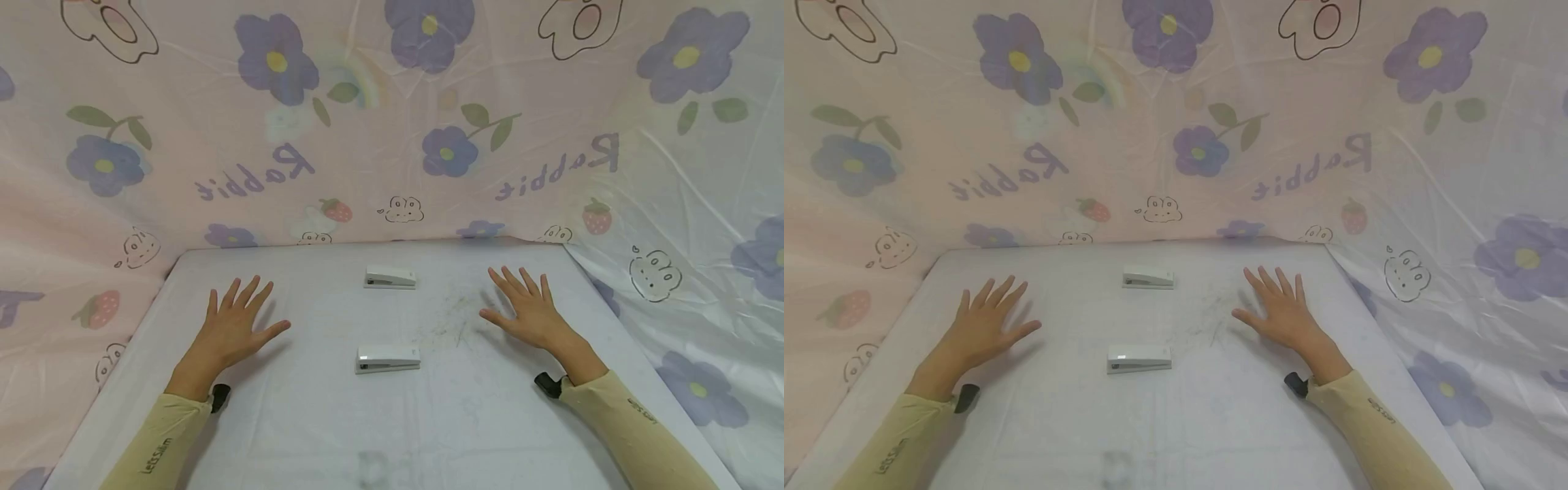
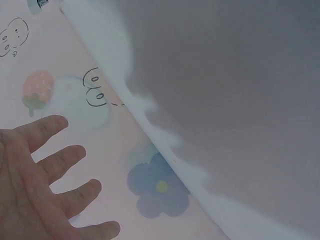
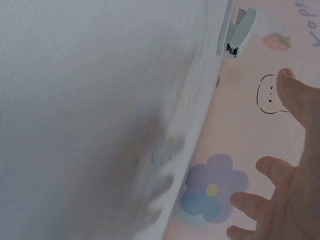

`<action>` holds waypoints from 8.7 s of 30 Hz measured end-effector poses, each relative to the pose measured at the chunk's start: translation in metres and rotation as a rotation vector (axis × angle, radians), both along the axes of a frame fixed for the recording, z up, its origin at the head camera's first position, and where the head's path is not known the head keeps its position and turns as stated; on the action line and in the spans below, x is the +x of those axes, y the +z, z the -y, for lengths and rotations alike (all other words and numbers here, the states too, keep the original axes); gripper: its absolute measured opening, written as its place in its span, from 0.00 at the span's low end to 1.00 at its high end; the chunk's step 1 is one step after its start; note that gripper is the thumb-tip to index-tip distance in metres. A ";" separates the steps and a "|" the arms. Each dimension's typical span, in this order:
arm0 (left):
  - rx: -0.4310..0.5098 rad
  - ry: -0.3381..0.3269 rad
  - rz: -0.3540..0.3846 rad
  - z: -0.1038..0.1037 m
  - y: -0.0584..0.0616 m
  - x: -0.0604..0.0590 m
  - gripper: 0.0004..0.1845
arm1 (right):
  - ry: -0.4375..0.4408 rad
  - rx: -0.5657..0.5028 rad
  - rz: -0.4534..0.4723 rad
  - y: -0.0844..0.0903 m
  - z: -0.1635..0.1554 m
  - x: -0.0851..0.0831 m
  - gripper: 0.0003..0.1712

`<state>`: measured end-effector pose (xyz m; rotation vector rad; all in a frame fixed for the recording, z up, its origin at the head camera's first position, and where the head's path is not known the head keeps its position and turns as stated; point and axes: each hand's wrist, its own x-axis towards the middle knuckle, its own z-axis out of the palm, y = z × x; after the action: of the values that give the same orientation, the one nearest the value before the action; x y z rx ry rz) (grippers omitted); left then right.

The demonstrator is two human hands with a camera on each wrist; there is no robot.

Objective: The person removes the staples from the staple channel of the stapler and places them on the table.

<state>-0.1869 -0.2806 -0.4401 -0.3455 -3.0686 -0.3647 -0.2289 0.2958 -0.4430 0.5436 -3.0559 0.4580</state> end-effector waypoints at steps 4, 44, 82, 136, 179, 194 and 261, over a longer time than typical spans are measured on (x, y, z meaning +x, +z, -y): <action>-0.001 -0.008 -0.001 -0.001 -0.001 0.001 0.53 | 0.005 0.000 -0.006 0.000 0.001 0.001 0.55; 0.093 -0.338 0.039 -0.079 -0.013 0.014 0.56 | 0.280 -0.149 -0.037 -0.010 0.070 0.027 0.56; 0.190 -0.310 0.187 -0.126 -0.014 0.015 0.23 | 0.578 -0.456 -0.004 -0.026 0.154 0.046 0.30; 0.082 -0.315 0.089 -0.138 -0.013 0.016 0.17 | 0.477 -0.599 0.242 -0.028 0.174 0.042 0.21; 0.095 -0.277 0.100 -0.141 -0.013 0.019 0.17 | 0.492 -0.719 0.208 -0.004 0.134 0.039 0.17; 0.103 -0.263 0.101 -0.141 -0.011 0.020 0.17 | 0.492 -0.709 0.220 0.001 0.115 0.038 0.17; 0.102 -0.272 0.124 -0.139 -0.009 0.016 0.17 | 0.431 -0.334 0.123 0.009 0.085 0.036 0.15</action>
<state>-0.1712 -0.1416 -0.4492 -0.7669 -3.1090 -0.5702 -0.1928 0.2111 -0.4344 1.1911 -2.8595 1.0178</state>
